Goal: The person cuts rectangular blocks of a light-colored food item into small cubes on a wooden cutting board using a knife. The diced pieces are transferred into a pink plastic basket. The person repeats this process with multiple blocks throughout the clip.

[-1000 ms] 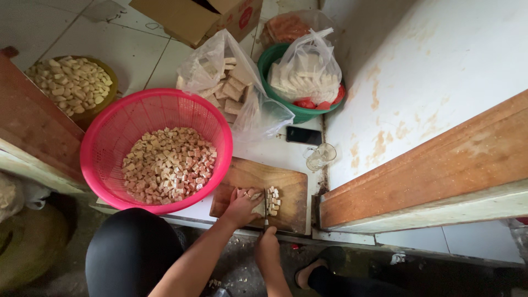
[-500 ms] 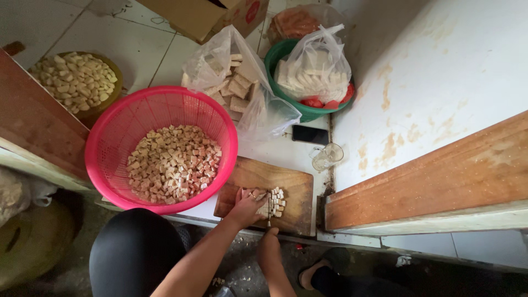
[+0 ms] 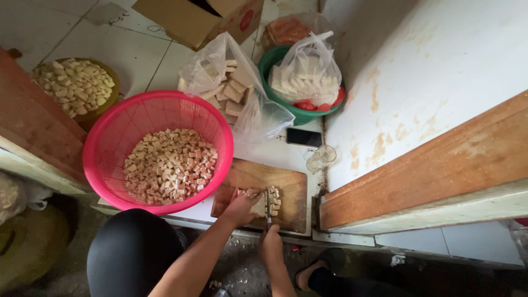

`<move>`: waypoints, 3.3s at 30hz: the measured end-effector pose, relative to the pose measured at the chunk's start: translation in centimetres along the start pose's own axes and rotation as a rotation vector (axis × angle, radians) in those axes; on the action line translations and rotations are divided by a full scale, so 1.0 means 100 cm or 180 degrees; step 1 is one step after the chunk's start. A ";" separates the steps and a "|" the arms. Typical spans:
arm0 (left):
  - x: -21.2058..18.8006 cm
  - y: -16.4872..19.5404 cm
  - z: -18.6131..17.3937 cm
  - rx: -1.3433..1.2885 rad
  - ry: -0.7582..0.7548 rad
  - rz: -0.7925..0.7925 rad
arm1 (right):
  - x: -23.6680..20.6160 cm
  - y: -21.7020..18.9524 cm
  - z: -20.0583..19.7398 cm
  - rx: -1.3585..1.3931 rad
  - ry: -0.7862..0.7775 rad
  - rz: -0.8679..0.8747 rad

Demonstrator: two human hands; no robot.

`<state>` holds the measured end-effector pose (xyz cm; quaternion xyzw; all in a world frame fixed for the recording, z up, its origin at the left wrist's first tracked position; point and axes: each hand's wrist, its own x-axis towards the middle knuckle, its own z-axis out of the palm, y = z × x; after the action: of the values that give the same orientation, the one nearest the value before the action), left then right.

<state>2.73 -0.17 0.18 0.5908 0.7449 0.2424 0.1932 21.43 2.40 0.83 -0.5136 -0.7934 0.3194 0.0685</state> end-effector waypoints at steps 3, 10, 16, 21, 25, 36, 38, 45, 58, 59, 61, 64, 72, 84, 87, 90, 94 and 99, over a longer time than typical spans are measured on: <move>0.001 0.002 -0.001 0.0177 -0.0011 0.0020 | -0.006 -0.008 -0.005 -0.0057 -0.0164 0.0220; 0.000 0.008 -0.003 0.0165 0.0003 -0.0007 | -0.008 0.001 0.011 -0.0064 -0.0277 0.0361; -0.002 0.009 0.000 0.0150 0.0057 -0.0007 | 0.001 0.009 0.027 -0.0261 -0.0393 0.0660; -0.004 0.006 0.003 -0.0022 0.0142 0.0072 | 0.010 0.004 0.037 0.0944 -0.0273 0.1869; -0.005 0.002 0.004 -0.0086 0.0378 0.0183 | 0.014 0.003 0.041 0.1272 -0.0149 0.1565; -0.001 -0.006 -0.004 0.0449 0.0345 0.0460 | -0.003 -0.002 0.014 0.0028 -0.0032 0.0206; -0.002 -0.005 -0.003 0.0325 0.0228 0.0260 | -0.007 -0.003 0.012 -0.0040 -0.0073 0.0146; -0.004 0.004 -0.009 0.0102 0.0140 0.0012 | -0.011 0.003 0.020 -0.0196 -0.0218 0.0185; -0.007 -0.005 0.001 -0.0230 0.0235 0.0107 | 0.011 0.002 0.047 0.0106 -0.0518 0.1201; -0.006 -0.006 0.001 -0.0127 0.0285 0.0172 | 0.013 0.004 0.047 0.0272 -0.0493 0.1150; -0.006 -0.006 0.003 0.0098 0.0254 0.0241 | 0.015 0.005 0.043 0.0263 -0.0442 0.0718; -0.002 -0.009 -0.001 0.0271 0.0228 0.0268 | 0.015 0.008 0.034 0.0029 -0.0226 -0.0092; -0.005 -0.009 -0.005 -0.0006 0.0066 -0.0052 | -0.008 -0.007 0.012 -0.0092 -0.0095 -0.0126; -0.002 -0.009 0.003 0.0217 0.0079 0.0058 | 0.001 0.003 0.039 0.0168 -0.0336 0.0638; -0.003 -0.007 0.003 0.0065 0.0070 -0.0003 | 0.008 -0.006 0.042 0.0899 -0.0184 0.1505; -0.004 -0.006 0.000 0.0232 0.0130 0.0285 | 0.013 -0.014 0.046 0.0585 -0.0767 0.1434; -0.005 -0.005 -0.007 0.0187 0.0028 0.0174 | 0.019 -0.014 0.047 0.1157 -0.0322 0.1591; -0.003 -0.007 -0.012 0.0400 -0.0285 0.0217 | 0.014 -0.002 0.036 0.0080 -0.0079 -0.0209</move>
<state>1.57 -0.71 0.72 0.6371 0.7287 0.1750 0.1804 19.05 1.99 -2.24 -0.4824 -0.8066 0.3333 0.0755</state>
